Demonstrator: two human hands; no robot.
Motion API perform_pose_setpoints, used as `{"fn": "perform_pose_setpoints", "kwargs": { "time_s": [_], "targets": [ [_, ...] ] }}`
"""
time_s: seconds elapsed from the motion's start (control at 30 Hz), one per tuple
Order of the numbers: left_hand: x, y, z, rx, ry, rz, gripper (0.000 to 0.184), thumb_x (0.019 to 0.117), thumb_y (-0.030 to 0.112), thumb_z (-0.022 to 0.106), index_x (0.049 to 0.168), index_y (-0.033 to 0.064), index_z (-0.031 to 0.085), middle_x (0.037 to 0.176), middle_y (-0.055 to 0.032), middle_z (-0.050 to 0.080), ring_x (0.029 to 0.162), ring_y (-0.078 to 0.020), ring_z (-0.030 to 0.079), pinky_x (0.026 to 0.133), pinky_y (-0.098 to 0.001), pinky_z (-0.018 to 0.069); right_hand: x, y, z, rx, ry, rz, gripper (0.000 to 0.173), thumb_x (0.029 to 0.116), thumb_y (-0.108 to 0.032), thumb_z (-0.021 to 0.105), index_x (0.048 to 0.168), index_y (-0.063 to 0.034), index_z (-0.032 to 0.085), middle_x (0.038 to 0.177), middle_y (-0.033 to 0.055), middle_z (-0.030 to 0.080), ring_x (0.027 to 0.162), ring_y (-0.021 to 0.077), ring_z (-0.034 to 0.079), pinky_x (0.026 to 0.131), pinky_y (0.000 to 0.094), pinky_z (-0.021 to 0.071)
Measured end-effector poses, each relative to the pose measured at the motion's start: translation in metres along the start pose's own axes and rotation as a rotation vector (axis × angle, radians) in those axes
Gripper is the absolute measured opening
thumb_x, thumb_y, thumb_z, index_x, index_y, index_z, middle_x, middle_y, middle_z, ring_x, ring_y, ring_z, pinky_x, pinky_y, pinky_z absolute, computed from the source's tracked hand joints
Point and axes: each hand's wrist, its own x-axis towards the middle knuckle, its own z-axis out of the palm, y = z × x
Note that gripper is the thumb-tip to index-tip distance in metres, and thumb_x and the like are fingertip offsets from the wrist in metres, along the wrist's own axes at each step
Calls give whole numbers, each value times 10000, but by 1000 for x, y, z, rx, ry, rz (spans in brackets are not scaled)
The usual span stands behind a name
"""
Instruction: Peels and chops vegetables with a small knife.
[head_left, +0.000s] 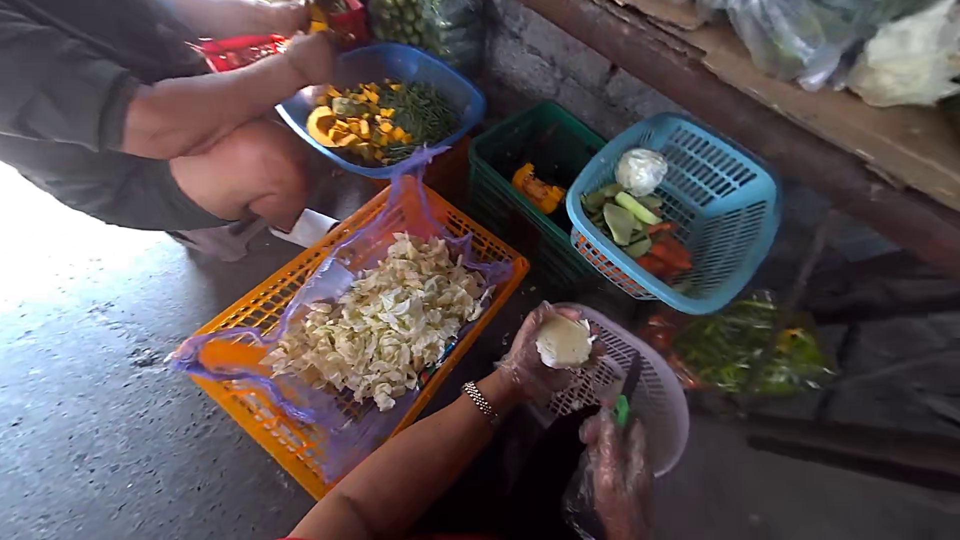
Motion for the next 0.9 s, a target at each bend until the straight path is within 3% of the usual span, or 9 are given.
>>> {"fn": "perform_pose_setpoints", "kwargs": {
  "time_s": [0.07,0.17,0.33,0.43,0.6,0.8,0.9],
  "targets": [
    [-3,3,4,-31,6,-15,424,1061,294,256,1086,81,622,1023,-143,713,935,-265,710,820,-387,603,-3,-1,3,-72,-31,-78,404,1048,-228,435,1216,115,564,731,3,567,615,12,549,603,201,515],
    [-5,4,8,8,-8,-4,428,1047,289,271,1064,95,653,981,-113,724,918,-237,716,822,-378,605,-6,-3,7,-136,-89,-146,441,1071,-274,413,1167,110,607,674,18,554,561,21,531,564,199,506],
    [-3,-4,-2,217,-4,167,459,1063,298,239,1206,44,594,1058,-104,712,971,-222,708,862,-393,600,-6,-10,17,-278,-47,-247,489,1073,-350,409,1108,78,642,727,86,630,607,53,595,611,197,520],
    [-1,-5,-3,218,129,212,536,1071,286,127,1139,49,602,1001,-80,711,945,-189,700,856,-367,591,-8,-5,26,-310,-40,-235,468,1066,-317,416,1099,87,649,693,89,624,579,88,602,584,232,527],
    [2,-8,-9,133,103,204,497,1065,351,194,1119,57,591,1013,-130,710,961,-253,704,864,-407,590,-5,-3,32,-398,-31,-200,453,1048,-302,430,1101,88,655,682,99,632,569,148,623,555,296,531],
    [-2,-10,-7,239,149,282,514,1072,327,132,1130,65,571,1001,-95,705,951,-218,699,856,-389,590,0,2,37,-432,-15,-206,409,1045,-261,448,1085,92,652,659,109,621,568,171,632,544,311,528],
    [-6,-13,-1,247,255,276,531,1080,284,78,1134,55,554,964,-69,709,916,-180,702,833,-357,593,4,11,46,-440,5,-208,383,1026,-215,474,1110,120,641,691,138,650,607,207,670,575,345,553]
  ]
}}
